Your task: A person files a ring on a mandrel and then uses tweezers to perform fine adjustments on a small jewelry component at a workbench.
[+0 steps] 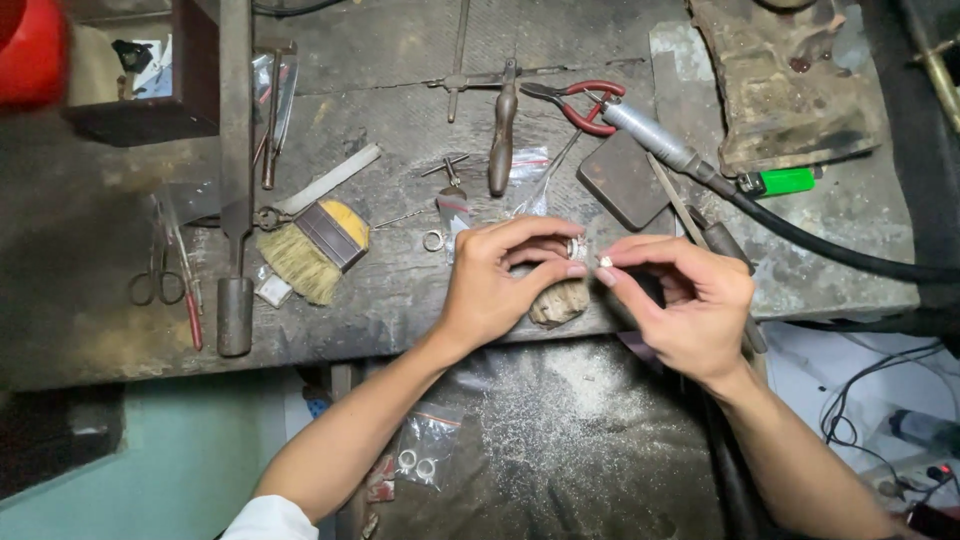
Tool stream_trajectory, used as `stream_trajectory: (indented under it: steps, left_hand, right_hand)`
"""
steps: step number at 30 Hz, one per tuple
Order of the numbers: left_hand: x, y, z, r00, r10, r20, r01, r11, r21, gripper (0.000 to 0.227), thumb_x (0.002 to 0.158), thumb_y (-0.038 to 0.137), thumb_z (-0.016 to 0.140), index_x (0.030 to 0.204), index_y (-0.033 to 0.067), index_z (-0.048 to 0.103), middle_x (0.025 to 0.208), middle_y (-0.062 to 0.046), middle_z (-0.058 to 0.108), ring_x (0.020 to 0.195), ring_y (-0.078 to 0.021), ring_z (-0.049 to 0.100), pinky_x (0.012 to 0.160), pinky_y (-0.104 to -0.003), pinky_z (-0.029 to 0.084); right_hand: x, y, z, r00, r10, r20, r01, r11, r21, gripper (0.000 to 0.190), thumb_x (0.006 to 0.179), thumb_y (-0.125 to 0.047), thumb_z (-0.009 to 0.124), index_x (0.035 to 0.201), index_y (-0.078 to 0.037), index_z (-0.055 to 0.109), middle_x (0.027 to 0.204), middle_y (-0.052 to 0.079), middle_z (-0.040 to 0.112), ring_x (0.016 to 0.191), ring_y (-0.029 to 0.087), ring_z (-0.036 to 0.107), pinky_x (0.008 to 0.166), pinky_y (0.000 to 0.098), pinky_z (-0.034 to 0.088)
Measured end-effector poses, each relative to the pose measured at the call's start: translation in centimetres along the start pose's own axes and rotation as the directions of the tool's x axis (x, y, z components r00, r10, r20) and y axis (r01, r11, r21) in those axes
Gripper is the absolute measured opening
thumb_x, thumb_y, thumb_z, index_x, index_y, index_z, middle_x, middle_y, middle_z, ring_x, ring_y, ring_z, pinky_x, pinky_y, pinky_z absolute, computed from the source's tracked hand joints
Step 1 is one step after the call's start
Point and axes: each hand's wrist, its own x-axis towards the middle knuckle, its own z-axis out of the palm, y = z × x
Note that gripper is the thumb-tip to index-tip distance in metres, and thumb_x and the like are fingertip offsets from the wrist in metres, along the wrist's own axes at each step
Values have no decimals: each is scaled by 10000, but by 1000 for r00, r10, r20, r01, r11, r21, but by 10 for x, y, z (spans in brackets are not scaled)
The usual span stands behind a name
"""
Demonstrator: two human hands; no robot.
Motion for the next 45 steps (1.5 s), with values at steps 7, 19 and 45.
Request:
stream_trajectory:
  steps: [7,19,45]
  left_hand:
    - [0,3,2,997,3,74,-2,1000,-9,299,841,71,840,1120,21,745,954,-142,771,886,-146,732,837,-307,636]
    - [0,0,-5,979,92,181,-110,990,90,238,903,205,800,1112,98,761,1025,-108,789,981,-235,767,878,-392,602]
    - [-7,-18,-4,983,-98,156,121,982,-144,243,952,145,752,1155,12,740,1118,-180,760,1098,-187,671,991,-347,559]
  right_hand:
    - [-3,13,3,998,20,-59,-11,989,150,85,858,182,765,900,125,718,843,248,716,699,218,682,637,358,616]
    - [1,19,1,997,-81,-3,81,995,57,71,859,88,820,855,55,758,812,198,727,672,267,672,651,391,562]
    - [-5,18,2,991,-128,32,128,992,8,60,896,115,756,945,82,766,878,226,741,722,307,707,658,412,564]
